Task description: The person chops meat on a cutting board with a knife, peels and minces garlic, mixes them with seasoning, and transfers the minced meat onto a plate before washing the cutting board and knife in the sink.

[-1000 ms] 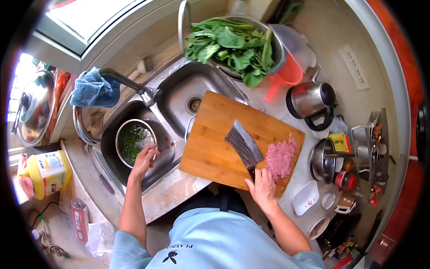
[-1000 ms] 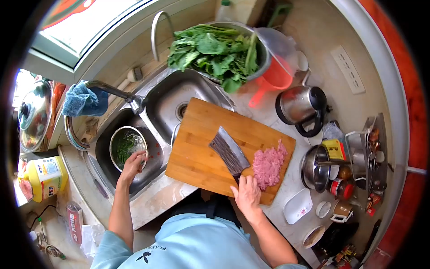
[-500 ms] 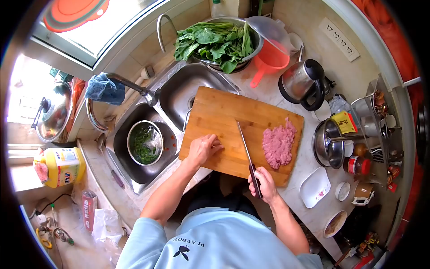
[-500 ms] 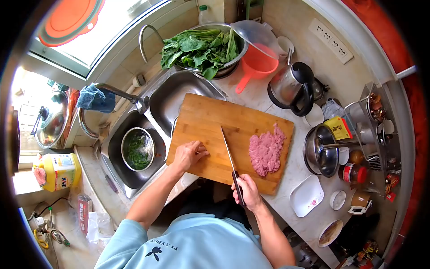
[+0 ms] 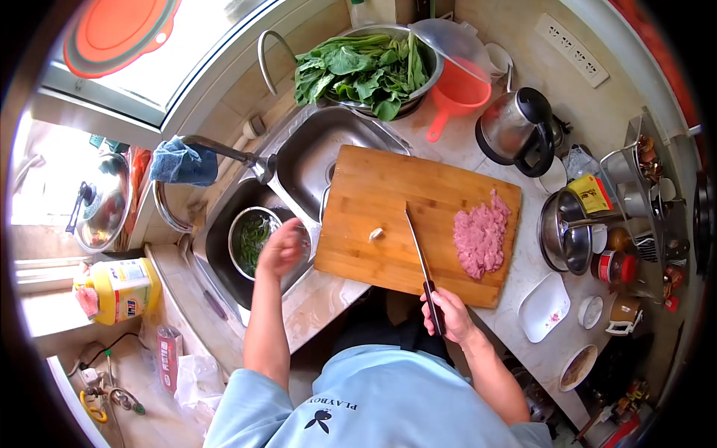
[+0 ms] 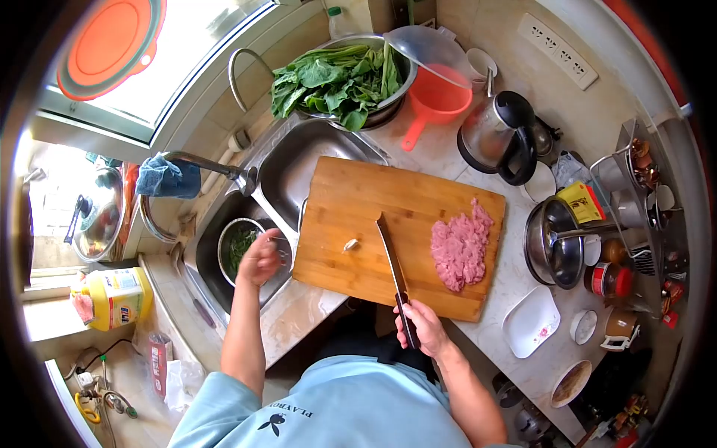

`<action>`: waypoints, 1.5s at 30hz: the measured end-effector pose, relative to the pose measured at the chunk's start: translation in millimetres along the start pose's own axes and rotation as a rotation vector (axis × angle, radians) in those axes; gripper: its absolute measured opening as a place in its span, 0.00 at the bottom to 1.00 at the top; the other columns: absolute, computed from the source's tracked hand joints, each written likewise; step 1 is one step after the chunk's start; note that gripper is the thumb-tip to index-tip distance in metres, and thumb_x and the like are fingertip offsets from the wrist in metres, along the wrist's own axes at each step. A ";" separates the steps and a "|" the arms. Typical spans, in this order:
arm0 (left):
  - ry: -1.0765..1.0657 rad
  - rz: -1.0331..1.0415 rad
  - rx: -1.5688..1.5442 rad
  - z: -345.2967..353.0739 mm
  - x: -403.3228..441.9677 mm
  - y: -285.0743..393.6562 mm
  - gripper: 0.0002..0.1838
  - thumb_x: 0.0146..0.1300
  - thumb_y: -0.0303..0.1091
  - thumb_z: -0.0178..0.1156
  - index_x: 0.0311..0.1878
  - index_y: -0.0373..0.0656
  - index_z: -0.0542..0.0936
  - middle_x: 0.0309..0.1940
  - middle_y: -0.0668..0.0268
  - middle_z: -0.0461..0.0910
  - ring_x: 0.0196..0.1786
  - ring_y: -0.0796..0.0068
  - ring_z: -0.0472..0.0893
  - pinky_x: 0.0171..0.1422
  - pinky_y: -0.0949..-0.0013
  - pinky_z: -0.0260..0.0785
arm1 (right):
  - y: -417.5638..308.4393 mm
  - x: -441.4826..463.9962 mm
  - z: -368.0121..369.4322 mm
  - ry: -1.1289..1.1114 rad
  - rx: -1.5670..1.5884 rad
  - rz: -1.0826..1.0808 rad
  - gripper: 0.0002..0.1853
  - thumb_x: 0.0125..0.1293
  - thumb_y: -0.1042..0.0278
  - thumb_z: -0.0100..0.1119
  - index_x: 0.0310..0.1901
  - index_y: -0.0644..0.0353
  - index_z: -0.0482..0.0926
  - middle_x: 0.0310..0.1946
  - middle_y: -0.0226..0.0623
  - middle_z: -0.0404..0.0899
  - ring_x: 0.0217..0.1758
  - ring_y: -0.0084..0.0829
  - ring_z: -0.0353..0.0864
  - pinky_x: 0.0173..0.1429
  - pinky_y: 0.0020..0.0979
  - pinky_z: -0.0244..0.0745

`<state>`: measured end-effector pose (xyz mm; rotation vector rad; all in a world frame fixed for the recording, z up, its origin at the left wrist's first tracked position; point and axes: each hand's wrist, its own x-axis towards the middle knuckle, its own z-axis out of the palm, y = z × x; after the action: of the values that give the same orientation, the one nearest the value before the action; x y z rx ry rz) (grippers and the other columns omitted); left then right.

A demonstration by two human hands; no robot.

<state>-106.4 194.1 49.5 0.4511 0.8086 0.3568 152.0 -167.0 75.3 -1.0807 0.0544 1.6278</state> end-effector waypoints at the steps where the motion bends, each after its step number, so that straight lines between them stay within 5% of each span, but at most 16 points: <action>1: 0.186 -0.108 0.785 -30.1 -12.0 -2.2 0.15 0.66 0.31 0.62 0.55 0.42 0.85 0.26 0.71 0.72 0.25 0.79 0.69 0.30 0.74 0.64 | 1.3 -0.9 1.2 -0.001 -0.003 0.011 0.15 0.81 0.55 0.48 0.52 0.60 0.71 0.30 0.35 0.79 0.22 0.24 0.78 0.25 0.27 0.76; 3: 0.550 -0.303 2.353 -74.9 -11.8 -5.5 0.24 0.54 0.33 0.69 0.57 0.41 0.83 0.39 0.55 0.87 0.41 0.59 0.88 0.47 0.62 0.81 | 0.6 2.3 3.0 -0.007 -0.022 0.033 0.14 0.81 0.56 0.48 0.50 0.59 0.70 0.30 0.36 0.80 0.21 0.25 0.79 0.25 0.27 0.76; 4: 0.698 -0.345 1.891 -106.8 9.2 -2.7 0.30 0.47 0.42 0.75 0.55 0.39 0.83 0.50 0.47 0.86 0.53 0.47 0.86 0.59 0.54 0.79 | -2.1 5.5 3.5 -0.015 -0.055 0.015 0.14 0.81 0.56 0.48 0.51 0.59 0.70 0.30 0.37 0.80 0.21 0.25 0.79 0.25 0.27 0.75; 6: 0.638 -0.349 2.068 -92.0 1.3 0.0 0.22 0.51 0.35 0.71 0.51 0.41 0.85 0.46 0.46 0.87 0.54 0.48 0.86 0.58 0.52 0.78 | 3.7 3.6 5.5 -0.026 -0.105 -0.012 0.13 0.81 0.56 0.49 0.52 0.58 0.69 0.31 0.38 0.80 0.21 0.25 0.79 0.25 0.27 0.75; 8: 0.668 0.046 2.010 -49.9 -8.9 -2.0 0.15 0.58 0.34 0.66 0.49 0.41 0.85 0.44 0.48 0.87 0.49 0.49 0.87 0.54 0.53 0.79 | 8.9 1.1 8.8 -0.046 -0.040 0.006 0.14 0.81 0.56 0.49 0.53 0.58 0.68 0.31 0.39 0.80 0.21 0.26 0.79 0.24 0.27 0.75; 10: 0.546 0.351 1.565 12.1 -8.4 -17.9 0.13 0.64 0.33 0.61 0.49 0.42 0.84 0.41 0.50 0.87 0.44 0.51 0.88 0.50 0.55 0.79 | 11.6 0.6 9.6 -0.066 0.022 0.017 0.15 0.81 0.55 0.49 0.55 0.58 0.67 0.31 0.41 0.80 0.21 0.26 0.78 0.24 0.27 0.74; 12: 0.354 0.486 1.573 54.4 -0.8 -51.1 0.11 0.68 0.32 0.61 0.50 0.40 0.84 0.36 0.53 0.88 0.36 0.63 0.88 0.43 0.61 0.79 | 15.0 1.0 5.6 -0.094 0.071 0.027 0.15 0.81 0.54 0.49 0.56 0.57 0.67 0.31 0.42 0.80 0.21 0.26 0.78 0.23 0.27 0.74; 20: -0.037 0.689 1.648 118.6 42.7 -118.4 0.10 0.68 0.39 0.66 0.43 0.43 0.84 0.29 0.54 0.84 0.33 0.58 0.86 0.36 0.58 0.77 | 21.1 -7.9 18.4 0.028 -0.020 -0.083 0.13 0.82 0.58 0.49 0.53 0.59 0.68 0.26 0.34 0.74 0.18 0.21 0.69 0.21 0.24 0.66; 24: 0.198 0.763 1.368 109.0 31.9 -117.9 0.09 0.73 0.37 0.62 0.41 0.41 0.82 0.24 0.59 0.81 0.28 0.67 0.84 0.33 0.64 0.74 | 30.7 -0.3 25.6 0.149 -0.307 -0.164 0.14 0.80 0.54 0.53 0.49 0.59 0.70 0.22 0.28 0.73 0.18 0.16 0.69 0.22 0.22 0.66; 26: 0.472 0.560 1.087 101.7 20.8 -114.4 0.10 0.76 0.36 0.59 0.40 0.40 0.81 0.23 0.62 0.80 0.27 0.72 0.82 0.32 0.67 0.72 | 45.1 10.0 29.0 0.300 -0.637 -0.277 0.17 0.76 0.52 0.58 0.49 0.59 0.71 0.23 0.40 0.79 0.23 0.37 0.81 0.28 0.36 0.75; 27: 0.509 0.654 1.053 101.5 20.9 -109.4 0.13 0.79 0.37 0.55 0.38 0.39 0.79 0.22 0.65 0.78 0.26 0.76 0.77 0.30 0.67 0.68 | 48.4 15.0 35.3 0.355 -0.813 -0.397 0.18 0.75 0.52 0.59 0.49 0.59 0.71 0.25 0.44 0.81 0.26 0.44 0.83 0.30 0.40 0.76; 28: 0.434 0.733 1.099 105.5 20.7 -110.5 0.13 0.78 0.36 0.55 0.38 0.39 0.79 0.22 0.64 0.78 0.25 0.74 0.77 0.29 0.66 0.68 | 49.6 18.8 40.7 0.415 -0.991 -0.521 0.19 0.74 0.51 0.60 0.50 0.60 0.71 0.26 0.49 0.83 0.29 0.51 0.85 0.33 0.45 0.78; 29: 0.356 0.813 1.141 113.7 22.1 -116.5 0.12 0.78 0.35 0.55 0.37 0.39 0.79 0.22 0.62 0.77 0.24 0.71 0.77 0.29 0.64 0.68 | 48.6 18.9 44.8 0.399 -1.021 -0.393 0.21 0.74 0.50 0.59 0.52 0.61 0.71 0.32 0.58 0.83 0.38 0.65 0.82 0.41 0.56 0.77; 32: -0.034 1.037 1.476 159.1 39.1 -127.5 0.12 0.70 0.31 0.61 0.29 0.41 0.74 0.19 0.56 0.73 0.22 0.52 0.77 0.27 0.56 0.69 | 64.9 31.7 40.8 0.408 -1.189 -0.340 0.23 0.75 0.47 0.55 0.47 0.64 0.70 0.31 0.60 0.84 0.36 0.62 0.84 0.42 0.57 0.78; 36: -0.346 0.986 1.868 175.2 72.1 -144.8 0.16 0.66 0.38 0.63 0.24 0.45 0.72 0.19 0.61 0.76 0.23 0.56 0.79 0.27 0.56 0.72 | 70.7 41.0 40.6 0.407 -1.316 -0.166 0.26 0.75 0.44 0.53 0.45 0.67 0.70 0.29 0.61 0.83 0.34 0.63 0.84 0.41 0.58 0.78; 45: -0.597 1.101 1.814 154.7 87.3 -136.5 0.16 0.62 0.39 0.67 0.24 0.47 0.71 0.19 0.65 0.74 0.24 0.62 0.80 0.27 0.60 0.72 | 79.7 54.8 52.8 0.416 -1.120 -0.134 0.23 0.74 0.48 0.57 0.44 0.66 0.70 0.28 0.63 0.82 0.34 0.68 0.82 0.39 0.61 0.75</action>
<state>84.7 81.0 20.0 2.5998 -0.0213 0.3581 59.3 -126.8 31.5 -2.1933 -0.7159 1.2373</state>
